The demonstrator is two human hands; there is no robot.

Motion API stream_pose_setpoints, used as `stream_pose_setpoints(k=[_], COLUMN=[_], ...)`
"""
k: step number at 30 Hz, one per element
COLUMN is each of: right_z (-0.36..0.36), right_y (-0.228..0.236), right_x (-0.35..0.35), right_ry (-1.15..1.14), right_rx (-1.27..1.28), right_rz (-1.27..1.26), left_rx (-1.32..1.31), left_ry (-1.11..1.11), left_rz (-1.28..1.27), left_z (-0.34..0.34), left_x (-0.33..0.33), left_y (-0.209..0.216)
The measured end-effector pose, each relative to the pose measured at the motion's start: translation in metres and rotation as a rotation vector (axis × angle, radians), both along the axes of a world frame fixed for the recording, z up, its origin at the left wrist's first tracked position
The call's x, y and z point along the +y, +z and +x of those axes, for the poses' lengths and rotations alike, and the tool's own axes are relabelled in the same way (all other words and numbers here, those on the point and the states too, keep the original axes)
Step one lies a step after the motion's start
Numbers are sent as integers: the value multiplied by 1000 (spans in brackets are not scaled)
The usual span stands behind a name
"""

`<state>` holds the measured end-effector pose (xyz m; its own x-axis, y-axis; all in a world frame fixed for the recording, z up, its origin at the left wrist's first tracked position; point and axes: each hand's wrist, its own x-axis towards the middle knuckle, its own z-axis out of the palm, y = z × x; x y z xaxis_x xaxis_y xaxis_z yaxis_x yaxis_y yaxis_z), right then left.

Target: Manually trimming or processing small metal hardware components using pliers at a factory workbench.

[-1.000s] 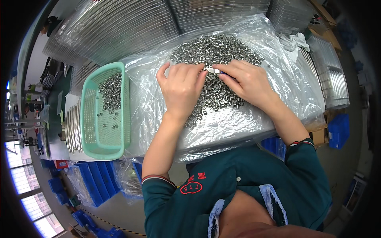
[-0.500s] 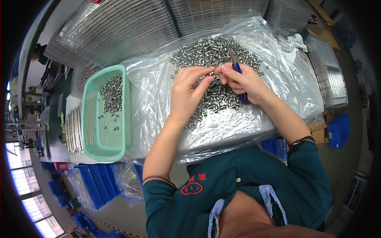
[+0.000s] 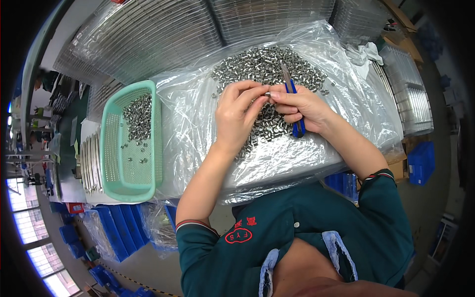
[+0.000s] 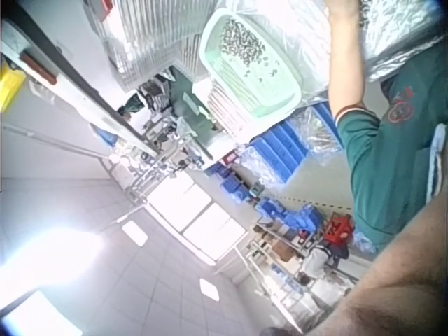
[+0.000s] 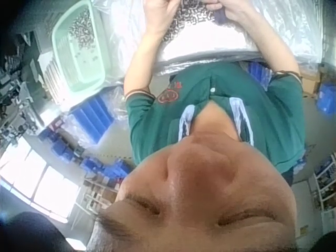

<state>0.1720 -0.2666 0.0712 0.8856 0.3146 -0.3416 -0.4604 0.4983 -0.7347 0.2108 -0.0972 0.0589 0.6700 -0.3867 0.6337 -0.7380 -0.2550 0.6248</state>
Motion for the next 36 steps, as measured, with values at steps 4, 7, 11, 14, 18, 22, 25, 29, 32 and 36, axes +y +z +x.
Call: stream_pose_setpoints(k=[4, 7, 11, 14, 18, 22, 25, 29, 32, 36], right_z=[0, 2, 3, 3, 3, 2, -1, -1, 1, 2], right_y=[0, -6, -6, -6, -5, -6, 1, -4, -1, 0], right_x=[2, 0, -3, -3, -3, -2, 2, 0, -2, 1], right_ry=[18, 32, -3, 11, 13, 10, -44, 11, 42, 65], right_rx=[34, -22, 0, -13, -17, -24, -47, -43, 35, 60], right_rz=[5, 24, -6, -7, -26, -27, -74, -32, 83, 68], left_rx=[-70, -53, 31, 58, 50, 70, 36, 56, 133, 89], left_ry=[6, -28, -45, -43, -45, -62, -59, -44, -40, -69], left_rz=[8, 3, -47, -52, -40, -39, -36, -11, -52, -30], left_z=[1, -2, -1, -1, -1, -1, 0, -3, -4, 0], left_x=[0, -1, -2, -1, 0, 0, -1, -4, -5, -1], left_y=[0, 3, 1, 0, -1, -2, -3, 2, 2, -3])
